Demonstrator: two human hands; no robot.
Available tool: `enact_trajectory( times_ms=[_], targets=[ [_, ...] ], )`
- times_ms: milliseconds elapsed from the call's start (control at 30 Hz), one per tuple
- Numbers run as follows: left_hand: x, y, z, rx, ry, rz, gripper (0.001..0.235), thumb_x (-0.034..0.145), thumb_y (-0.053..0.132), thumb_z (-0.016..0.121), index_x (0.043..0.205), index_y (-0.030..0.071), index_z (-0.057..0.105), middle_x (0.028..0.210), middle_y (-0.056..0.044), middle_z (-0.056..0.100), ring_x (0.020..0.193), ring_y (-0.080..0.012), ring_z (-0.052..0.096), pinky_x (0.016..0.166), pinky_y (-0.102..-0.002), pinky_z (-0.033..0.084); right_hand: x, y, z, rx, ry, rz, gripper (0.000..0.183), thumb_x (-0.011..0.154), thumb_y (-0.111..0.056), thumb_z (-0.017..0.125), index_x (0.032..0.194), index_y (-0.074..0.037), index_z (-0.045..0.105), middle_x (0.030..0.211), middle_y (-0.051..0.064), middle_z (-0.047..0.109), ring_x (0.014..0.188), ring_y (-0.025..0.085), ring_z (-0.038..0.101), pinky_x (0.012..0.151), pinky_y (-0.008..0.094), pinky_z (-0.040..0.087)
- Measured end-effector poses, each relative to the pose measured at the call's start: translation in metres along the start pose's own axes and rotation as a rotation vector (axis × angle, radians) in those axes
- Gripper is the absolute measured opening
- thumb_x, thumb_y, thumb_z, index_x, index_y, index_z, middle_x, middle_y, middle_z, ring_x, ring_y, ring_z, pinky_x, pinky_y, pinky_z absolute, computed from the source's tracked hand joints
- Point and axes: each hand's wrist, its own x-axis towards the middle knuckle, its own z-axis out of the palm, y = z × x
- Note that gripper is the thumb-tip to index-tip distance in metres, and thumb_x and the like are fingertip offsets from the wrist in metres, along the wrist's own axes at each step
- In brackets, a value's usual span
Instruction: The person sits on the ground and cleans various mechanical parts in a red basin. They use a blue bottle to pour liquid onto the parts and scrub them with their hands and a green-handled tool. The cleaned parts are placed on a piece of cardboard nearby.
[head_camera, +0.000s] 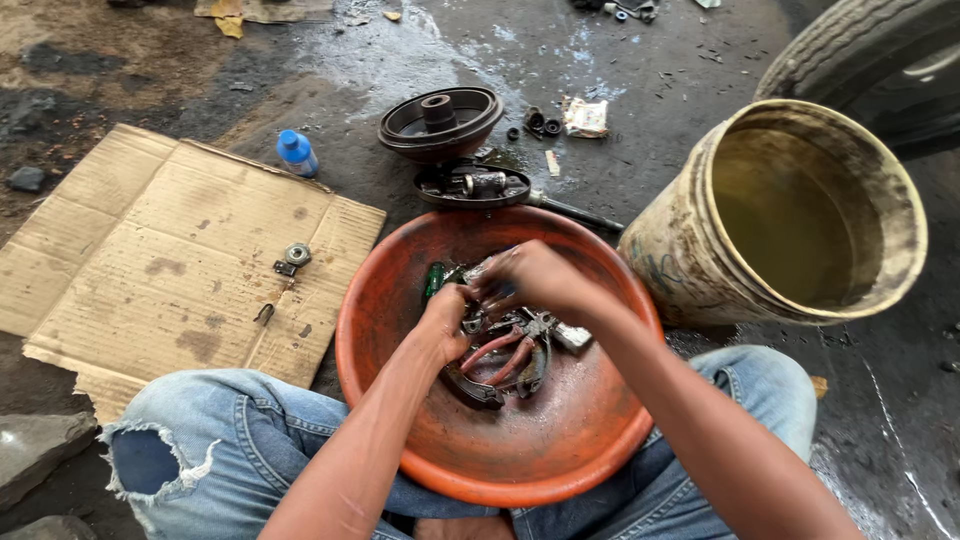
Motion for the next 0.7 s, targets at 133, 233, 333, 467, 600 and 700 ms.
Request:
enact_trajectory(
  times_ms=[133,233,333,467,600,700],
  targets=[
    [0.012,-0.018,0.0,-0.123,-0.181,0.043,0.022,0.098,0.024,0.048,0.104,0.01,0.064,0.098,-0.01,0.069,0.087,-0.0221,0.065,0.081,-0.039,0.058,-0.029,-0.063,0.045,-0.531,0.198,0.234,0.031,0.099,-0.018,0.056,0.124,-0.009,0.072,0.109,0.02,0.075,0.1,0.033,0.074,0.092,0.042,0.056],
    [0.017,-0.018,-0.001,-0.295,-0.217,0.021,0.023,0.099,0.021,0.044,0.103,0.008,0.063,0.101,-0.011,0.068,0.09,-0.0232,0.067,0.086,-0.04,0.06,-0.037,-0.047,0.06,-0.589,0.322,-0.07,0.032,0.097,-0.017,0.056,0.123,-0.004,0.07,0.122,0.018,0.072,0.115,0.035,0.067,0.102,0.043,0.051],
    [-0.004,-0.016,0.0,-0.112,0.028,0.111,0.02,0.099,0.02,0.046,0.103,0.014,0.065,0.101,-0.009,0.067,0.088,-0.0207,0.064,0.082,-0.043,0.055,-0.043,-0.017,0.062,-0.614,0.333,-0.218,0.034,0.094,-0.019,0.06,0.123,-0.003,0.07,0.128,0.02,0.069,0.121,0.036,0.063,0.104,0.044,0.046],
    [-0.031,-0.002,0.014,-0.056,0.248,0.128,0.019,0.1,0.025,0.052,0.097,0.012,0.065,0.087,-0.009,0.065,0.073,-0.0207,0.061,0.067,-0.041,0.054,-0.044,0.006,0.053,-0.414,0.384,0.071,0.032,0.093,-0.026,0.065,0.119,-0.008,0.073,0.121,0.016,0.074,0.116,0.031,0.069,0.101,0.042,0.051],
    [-0.029,0.0,0.009,-0.041,0.239,0.086,0.025,0.1,0.029,0.055,0.078,0.016,0.052,0.06,0.001,0.042,0.047,-0.0128,0.035,0.042,-0.029,0.031,-0.026,0.036,0.035,-0.335,0.492,0.402,0.035,0.093,-0.025,0.066,0.125,-0.013,0.071,0.123,0.016,0.072,0.115,0.031,0.069,0.104,0.042,0.051],
    [-0.025,-0.001,0.006,-0.12,0.184,0.077,0.034,0.101,0.032,0.052,0.071,0.017,0.042,0.056,0.001,0.036,0.045,-0.0131,0.028,0.04,-0.031,0.022,-0.005,0.065,0.004,-0.405,0.529,0.666,0.037,0.09,-0.03,0.068,0.121,-0.012,0.074,0.119,0.02,0.075,0.114,0.033,0.071,0.106,0.042,0.052]
  ],
)
